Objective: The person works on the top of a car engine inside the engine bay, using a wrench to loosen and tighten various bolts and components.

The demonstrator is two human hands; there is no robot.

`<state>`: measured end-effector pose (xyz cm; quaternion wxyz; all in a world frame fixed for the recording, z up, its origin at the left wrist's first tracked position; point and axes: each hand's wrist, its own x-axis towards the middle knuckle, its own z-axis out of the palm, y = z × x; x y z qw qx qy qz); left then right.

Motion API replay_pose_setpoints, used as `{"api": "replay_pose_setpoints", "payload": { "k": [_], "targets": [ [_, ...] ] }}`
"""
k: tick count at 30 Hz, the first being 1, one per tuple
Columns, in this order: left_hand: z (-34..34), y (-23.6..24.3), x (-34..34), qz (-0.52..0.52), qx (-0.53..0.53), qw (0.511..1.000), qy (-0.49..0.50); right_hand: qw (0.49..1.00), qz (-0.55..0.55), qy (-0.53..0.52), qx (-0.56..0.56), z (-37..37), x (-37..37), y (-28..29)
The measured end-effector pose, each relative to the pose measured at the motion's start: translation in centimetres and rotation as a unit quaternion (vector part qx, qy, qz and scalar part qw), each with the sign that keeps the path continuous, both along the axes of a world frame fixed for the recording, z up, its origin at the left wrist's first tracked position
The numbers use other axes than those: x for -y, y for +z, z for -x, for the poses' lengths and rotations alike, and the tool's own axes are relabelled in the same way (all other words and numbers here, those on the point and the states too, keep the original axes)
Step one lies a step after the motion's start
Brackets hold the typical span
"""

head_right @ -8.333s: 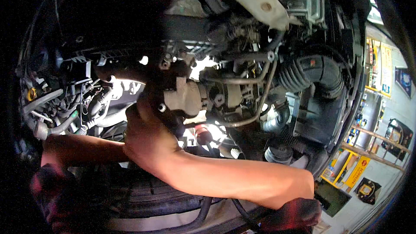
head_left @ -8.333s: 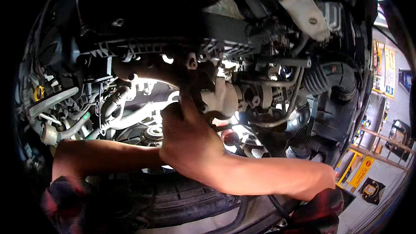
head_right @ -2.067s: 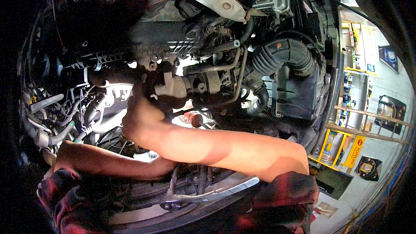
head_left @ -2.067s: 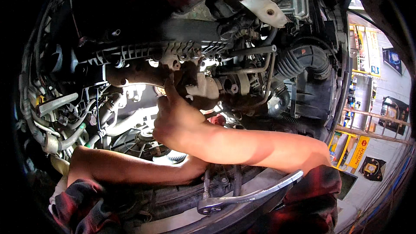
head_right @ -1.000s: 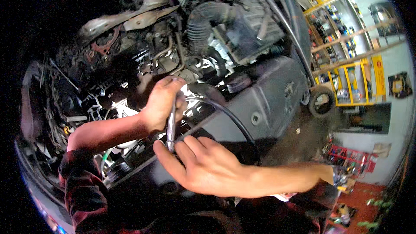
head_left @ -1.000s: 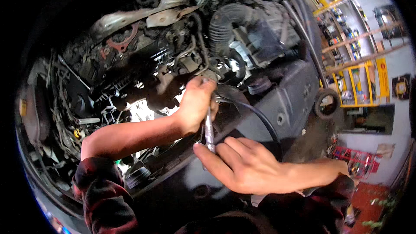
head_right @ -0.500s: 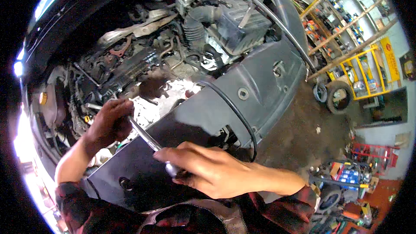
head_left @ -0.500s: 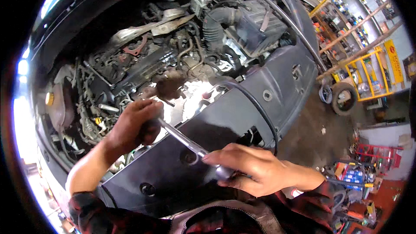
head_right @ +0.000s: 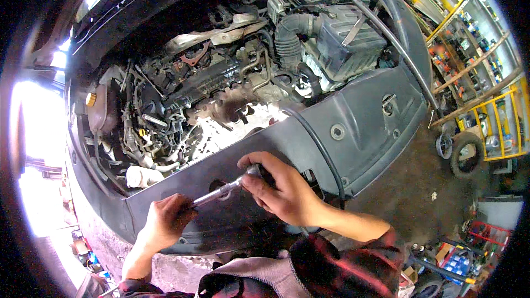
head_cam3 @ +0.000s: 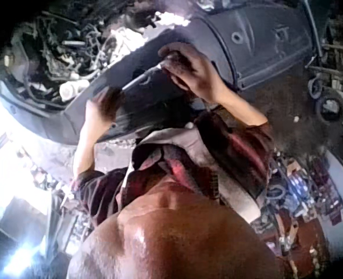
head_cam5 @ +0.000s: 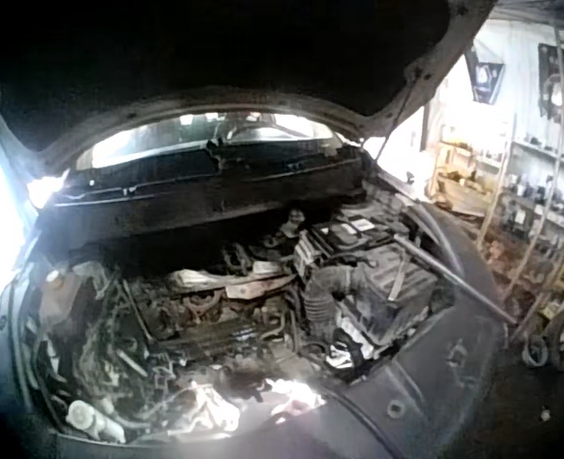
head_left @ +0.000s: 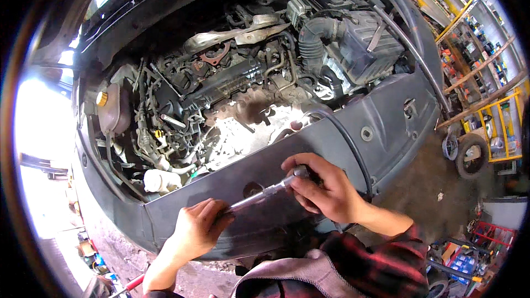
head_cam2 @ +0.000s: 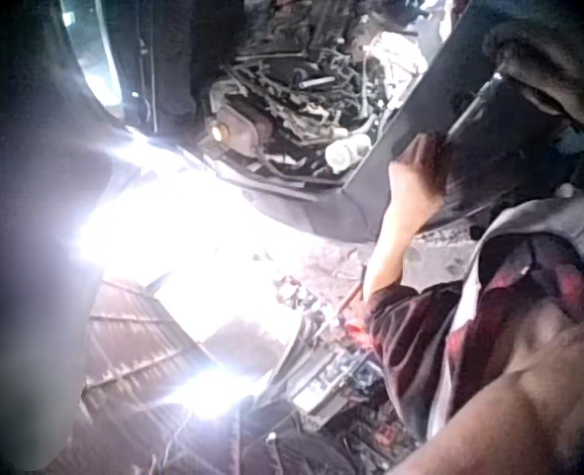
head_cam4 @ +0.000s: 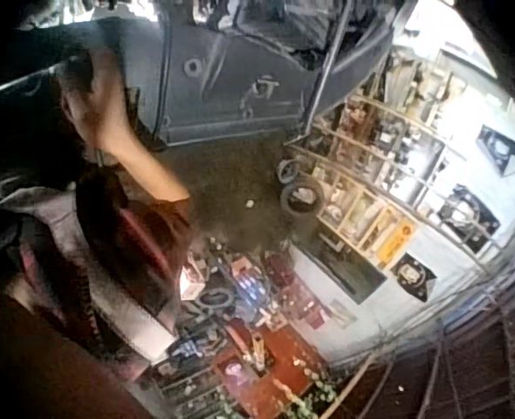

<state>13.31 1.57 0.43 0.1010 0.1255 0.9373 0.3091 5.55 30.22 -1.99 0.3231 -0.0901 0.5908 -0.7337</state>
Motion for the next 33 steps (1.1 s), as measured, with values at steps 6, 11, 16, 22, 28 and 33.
{"api": "replay_pose_setpoints", "payload": {
  "k": [6,11,16,22,28,33],
  "targets": [
    [-2.1,-3.7,-0.2,0.097,-0.147,0.977,0.121,0.927,-0.167,0.001,-0.337,0.9,3.2,-2.5],
    [-3.5,-3.9,-0.3,0.051,-0.158,0.96,0.224,0.767,-0.206,-0.005,-0.607,1.7,3.6,-3.0],
    [-6.4,-2.8,-0.3,0.078,-0.211,0.943,0.244,0.786,-0.211,0.044,-0.58,1.5,3.7,-0.9],
    [-8.9,-2.5,2.5,-0.003,-0.296,0.904,0.309,0.849,-0.207,0.134,-0.468,-0.1,5.1,-1.1],
    [-13.8,-3.5,6.1,-0.004,-0.272,0.848,0.454,0.798,-0.205,0.161,-0.544,-2.5,8.7,-2.2],
    [-15.2,-5.5,7.5,0.054,-0.274,0.863,0.421,0.736,-0.254,0.086,-0.621,-4.3,10.9,-2.4]
  ]
}}
